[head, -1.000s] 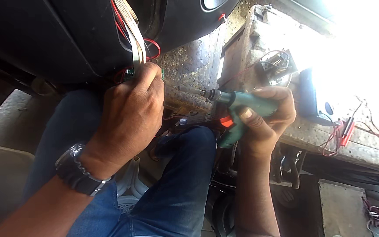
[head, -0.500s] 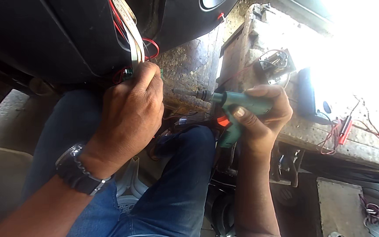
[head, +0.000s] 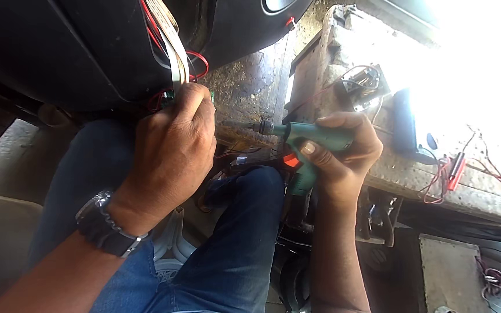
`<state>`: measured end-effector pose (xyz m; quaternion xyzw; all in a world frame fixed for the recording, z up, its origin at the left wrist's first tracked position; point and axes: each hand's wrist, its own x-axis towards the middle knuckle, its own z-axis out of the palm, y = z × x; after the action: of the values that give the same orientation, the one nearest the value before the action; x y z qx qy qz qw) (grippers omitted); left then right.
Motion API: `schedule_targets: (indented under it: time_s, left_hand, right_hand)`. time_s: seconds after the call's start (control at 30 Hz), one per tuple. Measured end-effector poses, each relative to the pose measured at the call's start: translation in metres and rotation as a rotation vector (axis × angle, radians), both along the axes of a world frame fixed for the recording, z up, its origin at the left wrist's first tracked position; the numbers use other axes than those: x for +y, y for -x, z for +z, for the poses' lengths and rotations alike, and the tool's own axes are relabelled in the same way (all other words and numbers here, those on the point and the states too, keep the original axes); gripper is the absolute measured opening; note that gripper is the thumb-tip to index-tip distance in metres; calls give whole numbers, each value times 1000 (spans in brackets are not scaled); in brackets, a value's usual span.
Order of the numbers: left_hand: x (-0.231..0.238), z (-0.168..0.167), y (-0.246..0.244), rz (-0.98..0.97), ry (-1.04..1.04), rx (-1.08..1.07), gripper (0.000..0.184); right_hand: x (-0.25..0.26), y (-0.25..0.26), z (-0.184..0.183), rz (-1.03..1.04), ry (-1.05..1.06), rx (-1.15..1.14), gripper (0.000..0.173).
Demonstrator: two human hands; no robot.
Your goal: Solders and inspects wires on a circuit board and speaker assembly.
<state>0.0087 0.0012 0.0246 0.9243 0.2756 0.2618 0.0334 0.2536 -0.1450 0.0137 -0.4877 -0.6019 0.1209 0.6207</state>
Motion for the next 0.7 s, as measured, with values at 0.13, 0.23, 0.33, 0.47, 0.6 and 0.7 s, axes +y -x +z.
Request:
schedule_targets:
  time_s: [0.13,0.23,0.33,0.47,0.6,0.7]
  left_hand:
    - [1,0,0,-1,7,-11,15]
    - [2,0,4,-25,37,-55,18]
    - [3,-1,10,-60,79,-95,20]
    - [5,-7,16,-95,119,-136,24]
    - [6,-9,18,-127,158,-187,30]
    - [6,-8,20,-130,193,-208,29]
  right_hand:
    - [1,-1,0,-8,-2,-19,41]
    - [0,-1,-1,-19,-17,-7,40]
    - [-2,-3,-3,-53,-41,26,40]
    - [-5,-5,-8,-101,-83,58,41]
    - [-2,-5,-9,-109,-106,71,39]
    - [-1,-6,-8,-127,-98,83,37]
